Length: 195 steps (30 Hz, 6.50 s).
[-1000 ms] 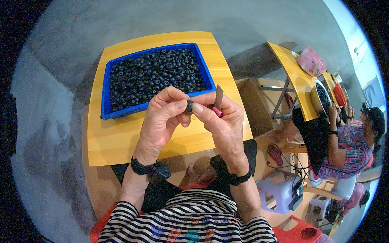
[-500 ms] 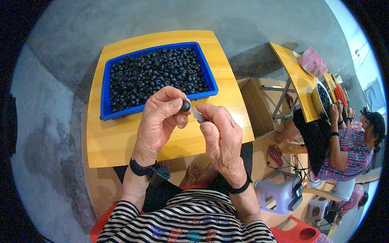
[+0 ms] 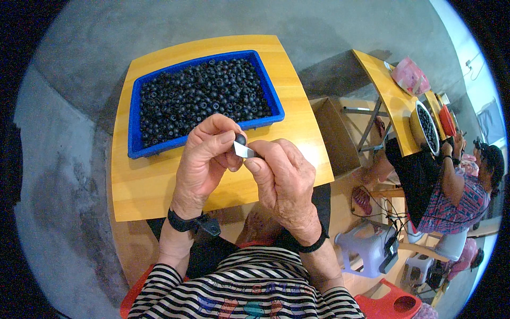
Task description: Removing flash and cleaning small rubber or plastic parts using a blade and cloth.
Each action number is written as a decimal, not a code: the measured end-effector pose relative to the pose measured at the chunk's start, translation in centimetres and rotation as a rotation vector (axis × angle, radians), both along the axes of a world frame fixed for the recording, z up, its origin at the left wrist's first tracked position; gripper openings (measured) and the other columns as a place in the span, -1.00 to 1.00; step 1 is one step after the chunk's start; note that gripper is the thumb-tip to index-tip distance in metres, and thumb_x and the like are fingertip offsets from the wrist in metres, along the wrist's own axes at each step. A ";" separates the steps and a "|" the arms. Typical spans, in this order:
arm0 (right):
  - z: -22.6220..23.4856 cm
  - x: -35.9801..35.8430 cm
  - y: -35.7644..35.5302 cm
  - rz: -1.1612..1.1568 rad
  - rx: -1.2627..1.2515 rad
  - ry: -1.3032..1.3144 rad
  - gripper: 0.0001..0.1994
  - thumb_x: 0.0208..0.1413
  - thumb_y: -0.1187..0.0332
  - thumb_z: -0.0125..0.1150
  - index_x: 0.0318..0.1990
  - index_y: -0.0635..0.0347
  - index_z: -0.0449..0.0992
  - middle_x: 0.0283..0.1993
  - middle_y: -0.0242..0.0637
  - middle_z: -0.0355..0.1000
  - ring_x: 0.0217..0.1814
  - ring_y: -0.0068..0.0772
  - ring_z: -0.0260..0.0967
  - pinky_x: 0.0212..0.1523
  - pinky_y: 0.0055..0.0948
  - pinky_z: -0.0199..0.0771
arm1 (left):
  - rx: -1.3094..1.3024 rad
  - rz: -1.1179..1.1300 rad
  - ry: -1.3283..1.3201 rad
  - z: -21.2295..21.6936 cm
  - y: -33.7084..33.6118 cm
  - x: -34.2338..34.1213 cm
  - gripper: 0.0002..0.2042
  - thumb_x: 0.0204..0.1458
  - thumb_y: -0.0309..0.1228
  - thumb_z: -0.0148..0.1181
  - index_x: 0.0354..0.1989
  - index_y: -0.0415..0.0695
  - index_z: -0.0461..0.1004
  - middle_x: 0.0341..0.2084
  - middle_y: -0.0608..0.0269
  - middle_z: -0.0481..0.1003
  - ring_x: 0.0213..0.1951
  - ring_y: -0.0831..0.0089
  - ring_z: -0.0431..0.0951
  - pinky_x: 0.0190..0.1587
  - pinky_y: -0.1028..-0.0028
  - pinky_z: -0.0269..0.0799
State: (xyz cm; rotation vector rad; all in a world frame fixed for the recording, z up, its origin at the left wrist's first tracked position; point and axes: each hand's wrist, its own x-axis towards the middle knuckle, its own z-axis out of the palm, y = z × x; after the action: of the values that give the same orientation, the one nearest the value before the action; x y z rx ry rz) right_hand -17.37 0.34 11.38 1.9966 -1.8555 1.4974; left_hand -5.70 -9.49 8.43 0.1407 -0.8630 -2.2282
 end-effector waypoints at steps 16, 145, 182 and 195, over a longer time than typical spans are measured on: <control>-0.4 0.0 -0.1 -0.037 -0.010 0.025 -0.89 0.02 0.41 0.14 -0.41 0.29 0.44 -0.59 -0.19 0.29 -0.59 -0.23 0.27 -0.58 -0.38 0.27 | -0.011 0.028 -0.031 -0.6 0.2 -0.3 -0.91 -0.01 -0.43 0.15 -0.39 -0.16 0.43 -0.52 0.27 0.50 -0.62 0.62 0.44 -0.65 0.66 0.30; -2.8 2.2 -4.1 -0.027 0.041 -0.208 -0.65 -0.34 0.56 0.37 -0.28 0.17 0.47 -0.49 -0.43 0.30 -0.64 -0.69 0.06 -0.64 -0.68 0.10 | 0.351 0.083 0.067 -3.8 -1.0 -0.2 -0.89 0.02 -0.42 0.15 -0.29 -0.12 0.44 -0.41 0.34 0.48 -0.40 0.61 0.49 -0.35 0.61 0.50; -1.7 -0.1 -0.8 0.042 0.127 -0.108 -0.58 0.15 0.05 -0.05 -0.18 0.29 0.46 -0.43 -0.17 0.34 -0.40 -0.30 0.33 -0.38 -0.44 0.32 | 0.254 -0.064 0.084 -2.5 -1.1 0.9 -0.87 0.01 -0.39 0.17 -0.31 -0.14 0.44 -0.46 0.28 0.52 -0.43 0.57 0.54 -0.31 0.54 0.54; -1.0 0.9 -0.9 -0.042 0.017 0.057 -0.81 -0.07 0.40 0.25 -0.30 0.28 0.48 -0.54 -0.28 0.34 -0.59 -0.45 0.26 -0.56 -0.52 0.28 | 0.244 -0.032 0.039 -2.6 -0.4 0.5 -0.87 0.01 -0.43 0.15 -0.30 -0.19 0.44 -0.48 0.28 0.51 -0.45 0.55 0.54 -0.34 0.50 0.55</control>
State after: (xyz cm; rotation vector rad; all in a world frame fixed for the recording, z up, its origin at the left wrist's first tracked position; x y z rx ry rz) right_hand -16.50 -0.52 10.33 1.9719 -1.8819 1.4045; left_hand -5.22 -9.89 5.84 0.1978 -0.5735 -2.3530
